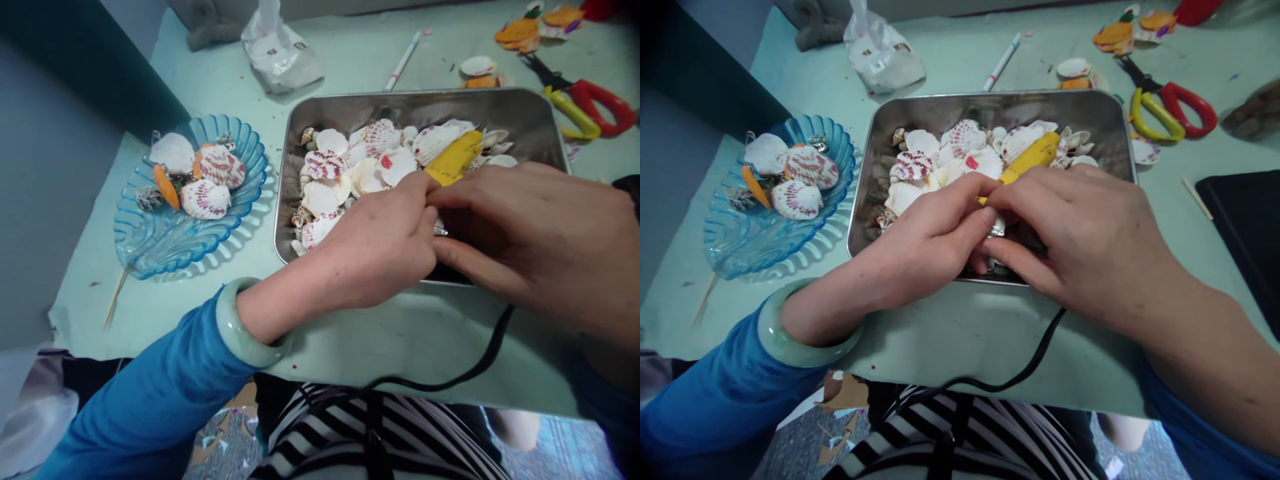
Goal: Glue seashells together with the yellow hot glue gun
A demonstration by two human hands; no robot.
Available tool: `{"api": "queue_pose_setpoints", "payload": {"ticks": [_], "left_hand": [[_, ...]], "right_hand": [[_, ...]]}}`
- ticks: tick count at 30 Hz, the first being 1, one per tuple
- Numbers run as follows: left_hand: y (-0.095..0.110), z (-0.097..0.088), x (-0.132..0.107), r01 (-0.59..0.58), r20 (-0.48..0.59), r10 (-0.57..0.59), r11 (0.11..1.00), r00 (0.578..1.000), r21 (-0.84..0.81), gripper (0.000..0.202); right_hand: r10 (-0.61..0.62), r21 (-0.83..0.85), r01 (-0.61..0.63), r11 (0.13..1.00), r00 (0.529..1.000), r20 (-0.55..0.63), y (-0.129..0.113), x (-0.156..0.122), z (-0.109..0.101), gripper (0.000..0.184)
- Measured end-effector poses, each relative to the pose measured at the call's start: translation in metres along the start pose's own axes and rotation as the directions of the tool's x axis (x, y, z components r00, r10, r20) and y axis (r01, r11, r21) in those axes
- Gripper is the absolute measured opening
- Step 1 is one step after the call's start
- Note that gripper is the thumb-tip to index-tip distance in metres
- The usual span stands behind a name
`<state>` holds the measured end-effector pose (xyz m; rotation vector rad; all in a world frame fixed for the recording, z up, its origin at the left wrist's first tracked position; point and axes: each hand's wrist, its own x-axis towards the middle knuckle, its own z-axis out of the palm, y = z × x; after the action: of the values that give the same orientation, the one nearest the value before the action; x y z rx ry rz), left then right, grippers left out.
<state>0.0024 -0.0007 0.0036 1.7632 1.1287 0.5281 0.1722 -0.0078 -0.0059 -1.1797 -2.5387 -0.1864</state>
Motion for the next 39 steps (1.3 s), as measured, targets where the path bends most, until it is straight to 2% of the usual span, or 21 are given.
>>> {"api": "queue_pose_setpoints", "payload": {"ticks": [5, 12, 17, 22, 26, 31, 39], "left_hand": [[-0.0015, -0.0002, 0.0013, 0.001, -0.002, -0.001, 0.999, 1.0, 0.042, 0.019], [-0.0034, 0.0004, 0.0023, 0.016, -0.018, -0.016, 1.0, 1.0, -0.009, 0.02], [-0.0038, -0.0004, 0.0011, -0.025, -0.014, 0.026, 0.997, 1.0, 0.068, 0.024], [-0.0061, 0.0009, 0.0026, 0.005, -0.025, -0.006, 1.0, 1.0, -0.015, 0.023], [-0.0084, 0.0016, 0.0036, -0.015, -0.036, 0.013, 0.998, 0.999, -0.061, 0.023], [-0.0083, 0.0011, 0.0033, -0.009, -0.042, 0.008, 0.999, 0.999, -0.036, 0.023], [-0.0047, -0.0008, 0.0026, -0.008, -0.055, 0.006, 1.0, 0.998, -0.023, 0.023]], "right_hand": [[0.027, 0.023, -0.027, 0.999, 0.999, 0.022, 0.0002, -0.0005, 0.0006, 0.038], [0.037, 0.023, -0.038, 0.999, 0.999, 0.031, -0.0005, 0.0005, 0.0007, 0.039], [0.044, 0.015, -0.045, 0.999, 0.998, 0.039, -0.0009, 0.0008, 0.0, 0.04], [0.09, 0.084, -0.094, 0.992, 0.994, 0.054, 0.0005, -0.0007, 0.0017, 0.042], [0.105, 0.102, -0.106, 0.989, 0.994, 0.016, -0.0001, -0.0012, 0.0013, 0.046], [0.102, 0.104, -0.098, 0.99, 0.994, -0.033, -0.0026, -0.0002, -0.0008, 0.04], [0.101, 0.109, -0.097, 0.989, 0.994, -0.037, -0.0024, -0.0007, -0.0001, 0.041]]}}
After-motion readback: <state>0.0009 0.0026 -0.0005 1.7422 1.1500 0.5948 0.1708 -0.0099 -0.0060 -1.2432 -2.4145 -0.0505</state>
